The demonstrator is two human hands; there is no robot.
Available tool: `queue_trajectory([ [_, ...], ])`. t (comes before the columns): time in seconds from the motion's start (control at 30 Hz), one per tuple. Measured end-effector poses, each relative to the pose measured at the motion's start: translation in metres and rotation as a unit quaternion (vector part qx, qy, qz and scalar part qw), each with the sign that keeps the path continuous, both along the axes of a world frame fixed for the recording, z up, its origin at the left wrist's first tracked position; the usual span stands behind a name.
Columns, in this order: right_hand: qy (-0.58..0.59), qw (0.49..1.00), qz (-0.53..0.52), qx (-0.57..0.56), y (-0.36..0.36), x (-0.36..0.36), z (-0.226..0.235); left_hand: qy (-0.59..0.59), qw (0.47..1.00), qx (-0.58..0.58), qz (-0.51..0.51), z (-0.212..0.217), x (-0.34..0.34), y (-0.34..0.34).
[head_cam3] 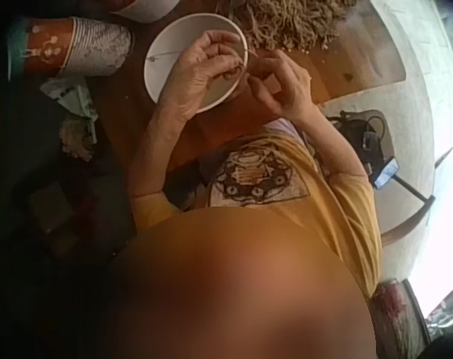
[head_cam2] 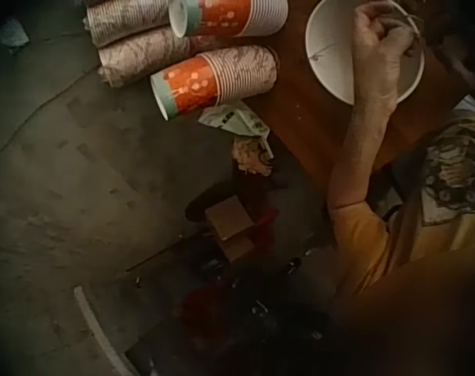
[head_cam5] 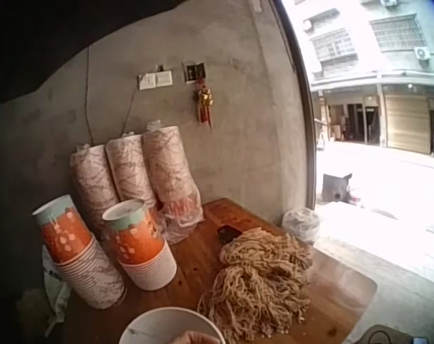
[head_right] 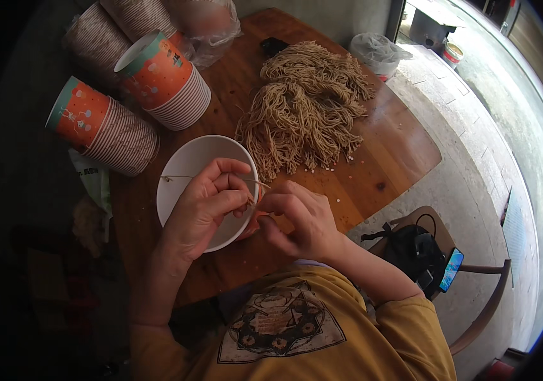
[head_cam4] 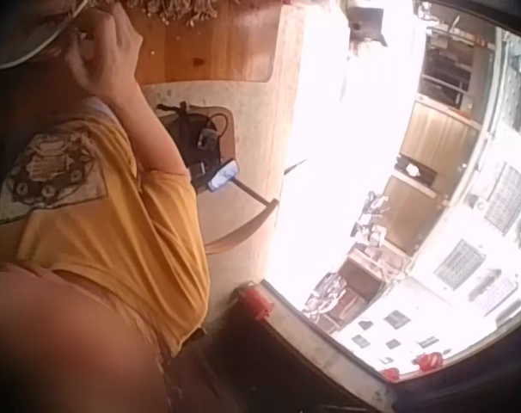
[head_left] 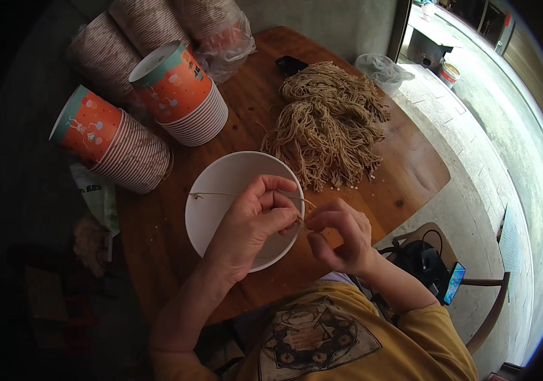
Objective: Thread handles onto paper containers.
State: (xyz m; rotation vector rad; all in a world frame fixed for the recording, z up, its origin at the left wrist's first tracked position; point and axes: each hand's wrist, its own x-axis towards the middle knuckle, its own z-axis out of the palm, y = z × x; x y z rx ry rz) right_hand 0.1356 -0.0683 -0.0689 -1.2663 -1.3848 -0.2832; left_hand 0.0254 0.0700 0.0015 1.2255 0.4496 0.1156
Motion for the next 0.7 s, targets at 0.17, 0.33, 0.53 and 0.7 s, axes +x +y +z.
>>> queue_trajectory([
  [0.17,0.033,0.997,-0.033,-0.067,0.0,-0.003,0.008,-0.004,1.0,0.031,-0.003,0.002,0.0,-0.004],
  [0.33,0.249,0.954,0.056,-0.158,-0.006,-0.004,0.013,0.001,0.999,0.044,-0.007,-0.001,0.001,-0.003],
  [0.53,0.543,0.792,0.225,-0.167,-0.008,0.004,0.017,0.01,0.999,0.043,-0.006,-0.001,0.001,-0.003],
  [0.7,0.478,0.837,0.22,-0.148,-0.009,0.0,0.015,0.009,0.999,0.038,-0.005,-0.003,0.001,-0.001],
])
